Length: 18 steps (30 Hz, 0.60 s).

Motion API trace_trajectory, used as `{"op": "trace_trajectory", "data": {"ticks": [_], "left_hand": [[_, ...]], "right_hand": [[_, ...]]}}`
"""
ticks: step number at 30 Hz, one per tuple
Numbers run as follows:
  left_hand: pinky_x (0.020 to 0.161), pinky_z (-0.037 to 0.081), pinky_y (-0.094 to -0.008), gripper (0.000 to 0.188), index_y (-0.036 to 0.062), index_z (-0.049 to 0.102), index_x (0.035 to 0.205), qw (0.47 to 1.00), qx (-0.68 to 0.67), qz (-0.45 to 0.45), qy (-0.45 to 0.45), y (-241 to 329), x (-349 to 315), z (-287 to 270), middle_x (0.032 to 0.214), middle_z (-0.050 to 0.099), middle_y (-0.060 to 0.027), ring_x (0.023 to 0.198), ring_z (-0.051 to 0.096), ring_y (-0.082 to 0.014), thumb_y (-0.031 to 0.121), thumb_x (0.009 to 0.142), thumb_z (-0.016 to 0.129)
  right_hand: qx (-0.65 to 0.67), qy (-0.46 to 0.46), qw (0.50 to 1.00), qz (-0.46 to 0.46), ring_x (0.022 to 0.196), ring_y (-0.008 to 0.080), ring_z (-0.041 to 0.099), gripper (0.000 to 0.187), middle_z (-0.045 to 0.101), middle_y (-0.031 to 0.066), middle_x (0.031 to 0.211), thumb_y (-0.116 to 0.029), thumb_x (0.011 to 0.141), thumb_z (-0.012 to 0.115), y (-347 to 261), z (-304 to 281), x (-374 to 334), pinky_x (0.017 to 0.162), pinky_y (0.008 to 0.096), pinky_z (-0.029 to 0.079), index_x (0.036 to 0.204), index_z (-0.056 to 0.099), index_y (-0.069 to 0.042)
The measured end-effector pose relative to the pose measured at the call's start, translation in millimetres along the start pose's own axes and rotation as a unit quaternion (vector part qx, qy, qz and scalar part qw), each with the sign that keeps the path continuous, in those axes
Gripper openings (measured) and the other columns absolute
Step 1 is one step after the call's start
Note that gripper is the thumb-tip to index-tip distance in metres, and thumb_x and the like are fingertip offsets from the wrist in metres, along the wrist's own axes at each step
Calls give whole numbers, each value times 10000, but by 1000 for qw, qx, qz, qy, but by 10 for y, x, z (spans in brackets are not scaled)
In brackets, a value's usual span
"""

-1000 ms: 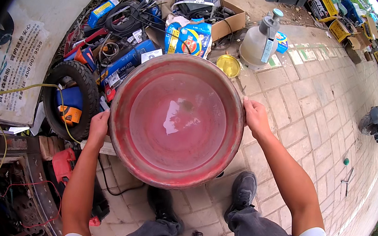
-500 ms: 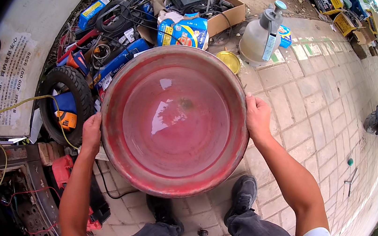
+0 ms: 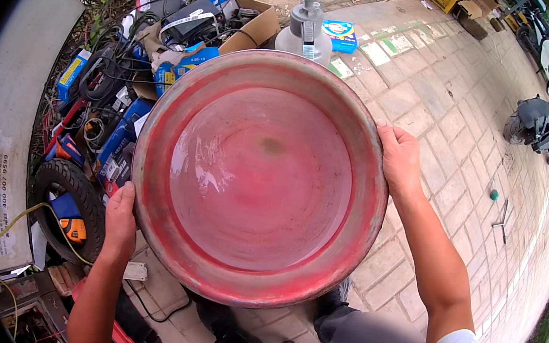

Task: The person sits on a rolling chair and disassembles a black induction cooktop. They use a screwdriver to remove screws from the bottom casing, flip the unit over, and then remove the top cover to expose the internal fan and circuit board.

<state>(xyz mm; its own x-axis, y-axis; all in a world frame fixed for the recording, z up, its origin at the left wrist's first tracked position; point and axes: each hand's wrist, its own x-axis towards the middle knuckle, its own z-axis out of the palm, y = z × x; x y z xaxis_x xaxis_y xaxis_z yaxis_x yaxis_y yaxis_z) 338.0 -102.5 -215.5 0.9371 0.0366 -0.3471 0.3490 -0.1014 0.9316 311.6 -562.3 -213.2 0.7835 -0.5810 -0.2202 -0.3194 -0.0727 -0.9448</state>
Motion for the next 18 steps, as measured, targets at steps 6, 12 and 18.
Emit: {"op": "trace_trajectory", "data": {"ticks": [6,12,18], "left_hand": [[692,492,-238,335,31,625,1097,998,-13,-12,-54,-77,188,907,972,670,-24,789,609,-79,299,1043,431],[656,429,-248,375,-11,632,1070,993,5,-41,-110,-287,352,1936,900,653,-27,737,553,-85,311,1037,442],[770,455,-299,404,-57,636,1014,989,65,-47,-123,-466,487,2793,911,661,-70,809,562,-126,297,1032,443]], "right_hand": [[-50,62,997,-2,587,90,501,380,607,32,670,-327,942,607,97,-858,283,552,291,430,790,661,18],[-133,141,981,8,613,116,528,407,619,46,670,-359,918,618,521,-1750,548,592,314,448,792,680,23],[-158,206,965,41,638,113,543,412,638,43,705,-376,904,633,1152,-2413,698,628,305,459,854,706,26]]}}
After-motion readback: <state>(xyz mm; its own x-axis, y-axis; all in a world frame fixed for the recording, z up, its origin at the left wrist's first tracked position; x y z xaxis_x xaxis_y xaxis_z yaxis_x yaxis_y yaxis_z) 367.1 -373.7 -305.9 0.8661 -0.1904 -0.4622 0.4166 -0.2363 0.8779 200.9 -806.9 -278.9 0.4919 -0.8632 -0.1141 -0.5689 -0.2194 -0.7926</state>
